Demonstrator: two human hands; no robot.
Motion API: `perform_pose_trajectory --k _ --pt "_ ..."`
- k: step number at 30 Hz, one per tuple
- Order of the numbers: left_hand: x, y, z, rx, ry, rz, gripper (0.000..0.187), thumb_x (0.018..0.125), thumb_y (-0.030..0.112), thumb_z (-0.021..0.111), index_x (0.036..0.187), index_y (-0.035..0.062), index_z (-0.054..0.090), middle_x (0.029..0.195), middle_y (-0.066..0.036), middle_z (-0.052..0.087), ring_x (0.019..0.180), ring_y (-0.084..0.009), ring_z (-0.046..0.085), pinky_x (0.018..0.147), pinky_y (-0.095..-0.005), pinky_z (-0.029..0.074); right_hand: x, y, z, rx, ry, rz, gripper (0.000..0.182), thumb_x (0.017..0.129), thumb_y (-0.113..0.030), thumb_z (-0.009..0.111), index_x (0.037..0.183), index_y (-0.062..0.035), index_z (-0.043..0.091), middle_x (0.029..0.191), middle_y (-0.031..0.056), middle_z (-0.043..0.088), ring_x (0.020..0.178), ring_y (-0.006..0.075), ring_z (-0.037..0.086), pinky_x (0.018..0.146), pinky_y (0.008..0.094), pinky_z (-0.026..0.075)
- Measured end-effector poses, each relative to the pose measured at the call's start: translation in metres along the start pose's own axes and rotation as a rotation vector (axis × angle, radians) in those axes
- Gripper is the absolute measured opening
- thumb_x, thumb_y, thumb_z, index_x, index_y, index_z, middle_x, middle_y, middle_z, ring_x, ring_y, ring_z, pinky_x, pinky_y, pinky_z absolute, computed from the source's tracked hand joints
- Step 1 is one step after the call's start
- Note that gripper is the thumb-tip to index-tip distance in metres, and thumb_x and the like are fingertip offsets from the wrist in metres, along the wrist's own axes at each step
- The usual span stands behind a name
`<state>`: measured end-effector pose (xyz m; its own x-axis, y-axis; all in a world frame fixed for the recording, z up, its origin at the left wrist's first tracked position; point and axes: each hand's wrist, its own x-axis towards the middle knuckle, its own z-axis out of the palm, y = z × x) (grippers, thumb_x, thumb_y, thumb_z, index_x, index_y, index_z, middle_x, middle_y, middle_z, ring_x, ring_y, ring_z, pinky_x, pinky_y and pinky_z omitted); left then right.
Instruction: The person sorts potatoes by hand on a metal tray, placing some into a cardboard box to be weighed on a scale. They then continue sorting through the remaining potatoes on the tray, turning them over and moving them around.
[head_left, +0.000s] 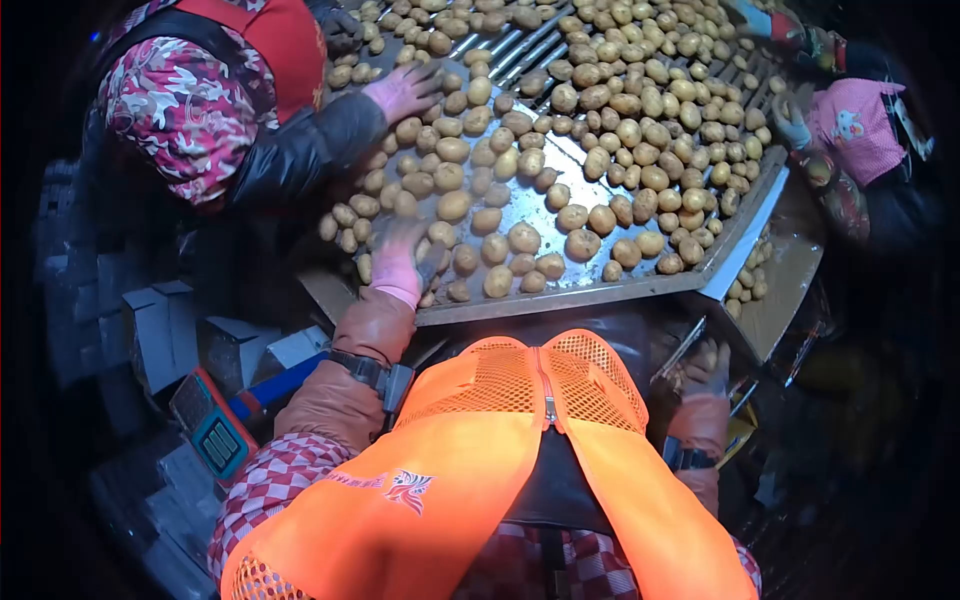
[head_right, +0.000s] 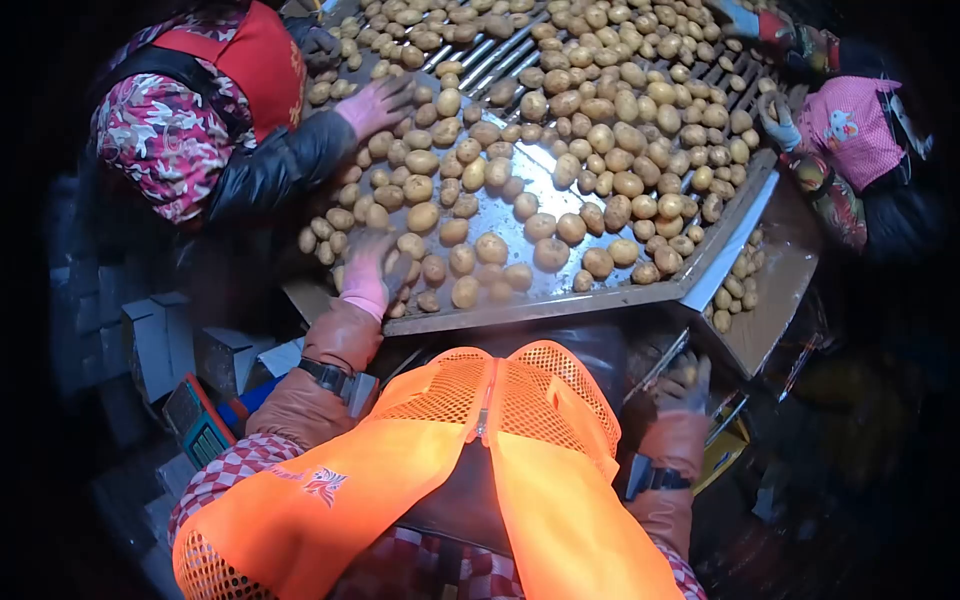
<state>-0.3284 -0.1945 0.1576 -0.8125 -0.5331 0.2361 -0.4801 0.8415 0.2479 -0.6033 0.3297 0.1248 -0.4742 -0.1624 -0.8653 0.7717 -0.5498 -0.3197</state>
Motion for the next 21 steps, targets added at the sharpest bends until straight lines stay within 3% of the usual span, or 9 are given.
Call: perform_pose_trajectory --k 2,4,6,8,11,13,15,18,21 --pt "-0.006 -0.014 -0.003 -0.018 0.011 -0.213 0.038 0.082 0.029 0.071 0.118 0.0173 0.066 0.117 -0.012 0.065 0.114 -0.0345 0.058 0.100 -0.0459 0.045 0.016 -0.020 -0.069 0.330 0.206 -0.186 0.038 0.095 -0.045 0.064 0.102 -0.0080 0.061 0.077 -0.0002 0.057 0.057 0.0085 0.051 0.044 0.0190 0.042" --pt "-0.004 -0.029 -0.007 -0.053 -0.105 -0.517 0.030 0.084 0.027 0.070 0.111 0.0167 0.069 0.114 -0.012 0.067 0.110 -0.0325 0.061 0.095 -0.0447 0.048 0.076 -0.051 -0.207 0.343 -0.154 -0.182 0.042 0.090 -0.039 0.072 0.107 -0.0028 0.062 0.094 0.0082 0.064 0.077 0.0121 0.061 0.059 0.0240 0.052" --pt "0.011 -0.026 -0.009 0.021 0.070 -0.321 0.028 0.085 0.026 0.068 0.111 0.0166 0.069 0.112 -0.012 0.068 0.108 -0.0325 0.062 0.094 -0.0449 0.049 0.074 -0.023 -0.203 -0.680 0.443 -0.789 0.042 0.091 -0.035 0.071 0.112 0.0003 0.062 0.101 0.0103 0.066 0.085 0.0159 0.062 0.069 0.0284 0.053" --pt "0.043 0.003 -0.019 -0.104 0.069 -0.198 0.025 0.087 0.025 0.066 0.109 0.0151 0.070 0.107 -0.012 0.069 0.105 -0.0325 0.063 0.091 -0.0451 0.050 0.060 -0.022 -0.190 -1.304 0.430 -0.869 0.050 0.094 -0.024 0.067 0.130 0.0058 0.051 0.121 0.0152 0.063 0.097 0.0224 0.062 0.084 0.0359 0.051" --pt "0.099 0.007 0.016 -0.100 0.023 -0.093 0.043 0.086 0.031 0.069 0.126 0.0160 0.063 0.131 -0.014 0.058 0.123 -0.0349 0.053 0.104 -0.0458 0.044 0.083 -0.010 -0.140 -0.971 0.219 -0.886 0.056 0.094 -0.020 0.067 0.138 0.0053 0.042 0.132 0.0149 0.057 0.099 0.0224 0.061 0.083 0.0355 0.051" --pt "0.118 0.006 0.031 -0.002 -0.080 -0.185 0.056 0.088 0.037 0.067 0.140 0.0205 0.053 0.152 -0.013 0.041 0.138 -0.0356 0.040 0.109 -0.0469 0.040 -0.004 0.026 0.001 -0.876 -0.125 -0.643 0.059 0.095 -0.019 0.067 0.143 0.0012 0.040 0.137 0.0137 0.055 0.115 0.0242 0.057 0.093 0.0375 0.049" --pt "0.108 -0.002 0.029 0.047 -0.133 -0.148 0.055 0.090 0.033 0.064 0.142 0.0214 0.051 0.155 -0.010 0.036 0.141 -0.0359 0.037 0.111 -0.0469 0.038 -0.027 0.030 0.086 -0.507 0.005 -0.422 0.057 0.096 -0.019 0.066 0.145 -0.0039 0.041 0.135 0.0142 0.054 0.106 0.0176 0.059 0.084 0.0236 0.049" --pt "0.047 -0.042 0.016 0.242 -0.160 -0.044 0.050 0.090 0.027 0.062 0.140 0.0202 0.054 0.151 -0.011 0.043 0.140 -0.0370 0.037 0.113 -0.0465 0.036 0.014 0.025 0.114 -0.851 -0.249 -0.564 0.058 0.093 -0.018 0.071 0.144 -0.0084 0.046 0.137 0.0171 0.053 0.116 0.0211 0.056 0.093 0.0288 0.048" --pt "0.001 -0.068 0.012 0.084 -0.072 -0.040 0.049 0.089 0.026 0.060 0.138 0.0204 0.057 0.141 -0.010 0.054 0.137 -0.0343 0.042 0.111 -0.0476 0.037 0.031 0.067 0.164 -1.018 -0.454 -1.026 0.065 0.084 -0.020 0.079 0.142 -0.0095 0.051 0.139 0.0211 0.052 0.125 0.0314 0.054 0.103 0.0395 0.045"
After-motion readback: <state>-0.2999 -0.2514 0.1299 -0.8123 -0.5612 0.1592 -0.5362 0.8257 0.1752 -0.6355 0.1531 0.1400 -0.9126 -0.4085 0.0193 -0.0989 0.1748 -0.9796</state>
